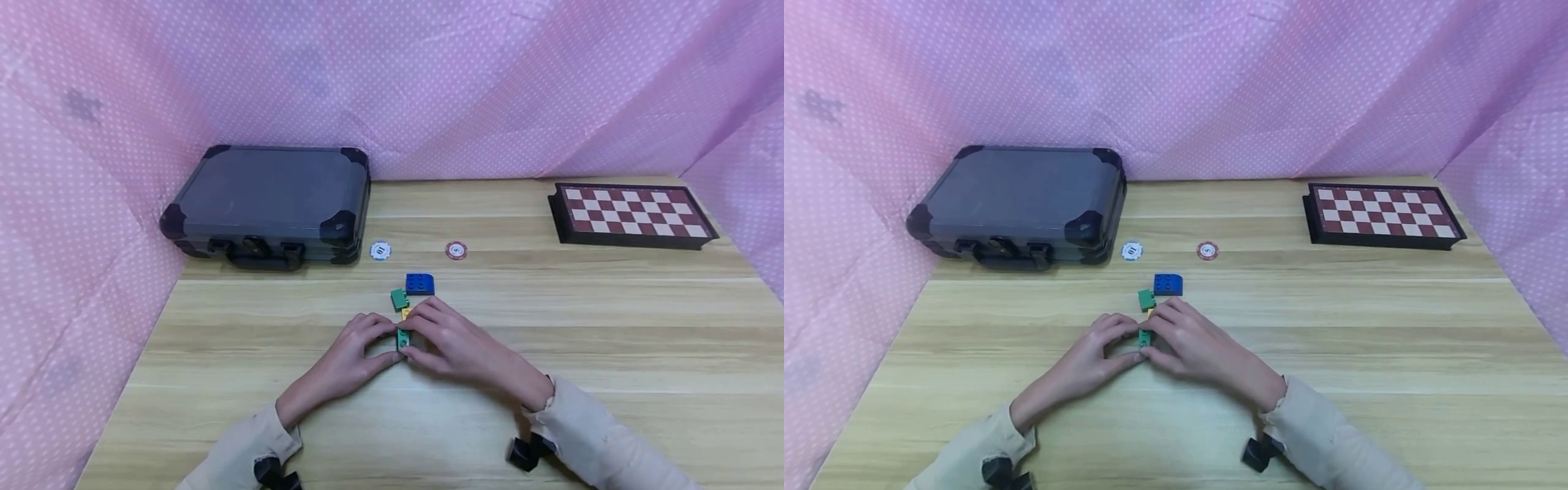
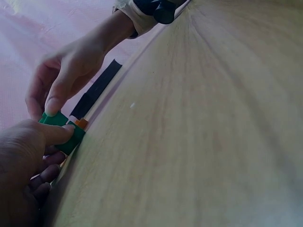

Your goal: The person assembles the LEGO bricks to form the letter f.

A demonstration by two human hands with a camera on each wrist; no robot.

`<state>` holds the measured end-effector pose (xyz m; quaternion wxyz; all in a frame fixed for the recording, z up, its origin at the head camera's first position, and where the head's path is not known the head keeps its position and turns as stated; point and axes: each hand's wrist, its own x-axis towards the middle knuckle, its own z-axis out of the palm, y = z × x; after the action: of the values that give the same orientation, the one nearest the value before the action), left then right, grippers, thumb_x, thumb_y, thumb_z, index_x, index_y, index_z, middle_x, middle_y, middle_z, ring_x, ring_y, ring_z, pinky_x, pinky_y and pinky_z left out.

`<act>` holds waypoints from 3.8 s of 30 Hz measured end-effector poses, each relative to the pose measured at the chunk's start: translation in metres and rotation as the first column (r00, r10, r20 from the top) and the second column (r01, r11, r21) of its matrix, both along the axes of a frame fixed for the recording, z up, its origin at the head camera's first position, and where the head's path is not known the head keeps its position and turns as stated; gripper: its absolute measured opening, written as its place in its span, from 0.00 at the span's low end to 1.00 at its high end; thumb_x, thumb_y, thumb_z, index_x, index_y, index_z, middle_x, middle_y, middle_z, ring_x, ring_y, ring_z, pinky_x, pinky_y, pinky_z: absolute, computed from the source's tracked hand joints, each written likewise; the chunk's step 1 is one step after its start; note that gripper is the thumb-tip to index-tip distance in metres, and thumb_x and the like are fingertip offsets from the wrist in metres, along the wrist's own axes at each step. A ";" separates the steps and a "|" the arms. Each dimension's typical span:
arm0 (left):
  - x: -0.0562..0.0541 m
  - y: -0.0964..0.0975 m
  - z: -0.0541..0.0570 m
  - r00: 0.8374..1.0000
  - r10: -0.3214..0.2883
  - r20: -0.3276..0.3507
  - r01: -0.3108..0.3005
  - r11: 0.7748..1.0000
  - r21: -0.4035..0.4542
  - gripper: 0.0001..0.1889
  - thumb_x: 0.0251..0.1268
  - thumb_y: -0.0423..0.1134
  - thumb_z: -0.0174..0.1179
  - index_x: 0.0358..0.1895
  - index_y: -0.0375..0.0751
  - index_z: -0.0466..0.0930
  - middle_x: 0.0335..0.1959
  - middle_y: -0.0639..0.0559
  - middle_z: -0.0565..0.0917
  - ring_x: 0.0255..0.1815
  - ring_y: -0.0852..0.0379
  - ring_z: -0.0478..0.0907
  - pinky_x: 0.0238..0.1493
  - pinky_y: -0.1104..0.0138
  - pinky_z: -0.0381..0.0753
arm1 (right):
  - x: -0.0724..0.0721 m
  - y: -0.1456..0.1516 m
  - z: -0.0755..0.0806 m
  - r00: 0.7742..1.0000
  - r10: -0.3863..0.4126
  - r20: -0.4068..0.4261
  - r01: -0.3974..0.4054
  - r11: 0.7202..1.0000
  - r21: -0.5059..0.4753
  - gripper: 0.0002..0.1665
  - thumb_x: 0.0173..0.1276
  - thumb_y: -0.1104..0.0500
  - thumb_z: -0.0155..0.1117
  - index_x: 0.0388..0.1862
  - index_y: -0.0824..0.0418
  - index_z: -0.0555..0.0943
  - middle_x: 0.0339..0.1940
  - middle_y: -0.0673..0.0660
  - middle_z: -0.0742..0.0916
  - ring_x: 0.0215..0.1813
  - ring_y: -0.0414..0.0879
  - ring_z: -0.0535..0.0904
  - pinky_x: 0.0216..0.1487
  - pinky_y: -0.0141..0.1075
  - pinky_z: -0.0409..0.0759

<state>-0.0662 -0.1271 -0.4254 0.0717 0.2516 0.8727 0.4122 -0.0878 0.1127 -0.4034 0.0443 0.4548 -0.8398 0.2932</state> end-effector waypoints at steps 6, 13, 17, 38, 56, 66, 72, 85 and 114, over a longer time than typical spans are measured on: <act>0.000 0.001 0.000 1.000 0.002 0.008 -0.002 1.000 -0.003 0.20 0.68 0.42 0.71 0.60 0.40 0.84 0.57 0.54 0.81 0.60 0.55 0.73 0.61 0.52 0.75 | 0.000 0.001 -0.003 1.000 -0.002 -0.004 0.002 1.000 -0.017 0.19 0.71 0.53 0.72 0.55 0.62 0.84 0.51 0.53 0.85 0.57 0.47 0.76 0.58 0.42 0.79; 0.000 0.000 0.002 1.000 0.015 0.020 -0.015 1.000 -0.002 0.20 0.67 0.42 0.72 0.60 0.42 0.84 0.57 0.56 0.81 0.60 0.55 0.73 0.61 0.52 0.75 | -0.001 0.000 -0.003 1.000 0.005 -0.014 -0.005 1.000 -0.023 0.20 0.71 0.53 0.72 0.55 0.63 0.84 0.52 0.53 0.85 0.57 0.47 0.76 0.58 0.42 0.79; -0.001 0.000 0.002 1.000 0.019 0.024 -0.019 1.000 -0.006 0.21 0.67 0.43 0.72 0.61 0.42 0.84 0.57 0.56 0.81 0.60 0.56 0.73 0.61 0.51 0.75 | 0.000 0.000 -0.003 1.000 -0.002 -0.010 0.002 1.000 -0.024 0.19 0.71 0.53 0.71 0.56 0.63 0.85 0.52 0.53 0.85 0.57 0.47 0.76 0.58 0.42 0.79; -0.001 0.000 0.001 1.000 0.013 0.025 -0.013 1.000 -0.003 0.20 0.69 0.48 0.70 0.61 0.47 0.84 0.56 0.59 0.81 0.58 0.58 0.72 0.58 0.53 0.75 | 0.002 0.001 -0.003 1.000 -0.020 0.005 0.020 1.000 0.012 0.20 0.74 0.50 0.68 0.57 0.62 0.84 0.52 0.53 0.85 0.55 0.46 0.77 0.56 0.41 0.79; 0.000 0.001 0.001 0.999 0.021 0.025 -0.021 1.000 -0.004 0.19 0.70 0.48 0.69 0.60 0.48 0.84 0.55 0.60 0.80 0.58 0.58 0.72 0.59 0.52 0.75 | 0.007 0.001 -0.008 0.997 -0.056 -0.058 0.056 0.998 0.012 0.22 0.74 0.49 0.69 0.59 0.62 0.84 0.54 0.53 0.86 0.55 0.45 0.75 0.55 0.40 0.78; 0.001 0.000 0.000 1.000 0.016 0.014 -0.016 1.000 -0.004 0.20 0.70 0.47 0.70 0.60 0.46 0.84 0.56 0.58 0.80 0.59 0.57 0.72 0.59 0.52 0.75 | 0.006 0.005 -0.009 0.997 -0.060 -0.040 0.060 0.998 -0.004 0.25 0.76 0.45 0.66 0.62 0.60 0.83 0.56 0.51 0.84 0.57 0.44 0.74 0.57 0.40 0.77; 0.001 0.001 0.001 0.999 0.024 0.045 -0.024 1.000 -0.013 0.22 0.69 0.48 0.70 0.62 0.47 0.83 0.56 0.58 0.80 0.58 0.57 0.72 0.59 0.52 0.75 | 0.004 0.013 -0.005 0.995 -0.104 -0.006 0.104 0.995 -0.012 0.24 0.77 0.45 0.64 0.61 0.59 0.83 0.56 0.50 0.84 0.59 0.44 0.74 0.59 0.42 0.77; 0.001 0.000 0.001 0.997 0.030 0.078 -0.029 0.999 -0.018 0.22 0.70 0.51 0.69 0.62 0.49 0.83 0.56 0.59 0.80 0.58 0.58 0.72 0.60 0.51 0.74 | -0.007 0.029 -0.016 0.975 -0.217 -0.057 0.217 0.976 -0.010 0.27 0.69 0.48 0.73 0.60 0.62 0.83 0.55 0.57 0.84 0.57 0.51 0.77 0.57 0.48 0.78; 0.002 0.000 0.000 0.998 0.029 0.060 -0.028 0.999 -0.016 0.22 0.69 0.49 0.70 0.63 0.47 0.83 0.56 0.59 0.80 0.57 0.58 0.72 0.58 0.53 0.74 | -0.012 0.031 -0.025 0.972 -0.236 -0.009 0.236 0.971 0.025 0.21 0.68 0.53 0.75 0.56 0.62 0.84 0.52 0.55 0.82 0.52 0.48 0.74 0.50 0.45 0.75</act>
<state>-0.0644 -0.1267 -0.4252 0.0941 0.2262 0.8768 0.4139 -0.1000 0.1439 -0.4288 0.0754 0.3533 -0.8914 0.2737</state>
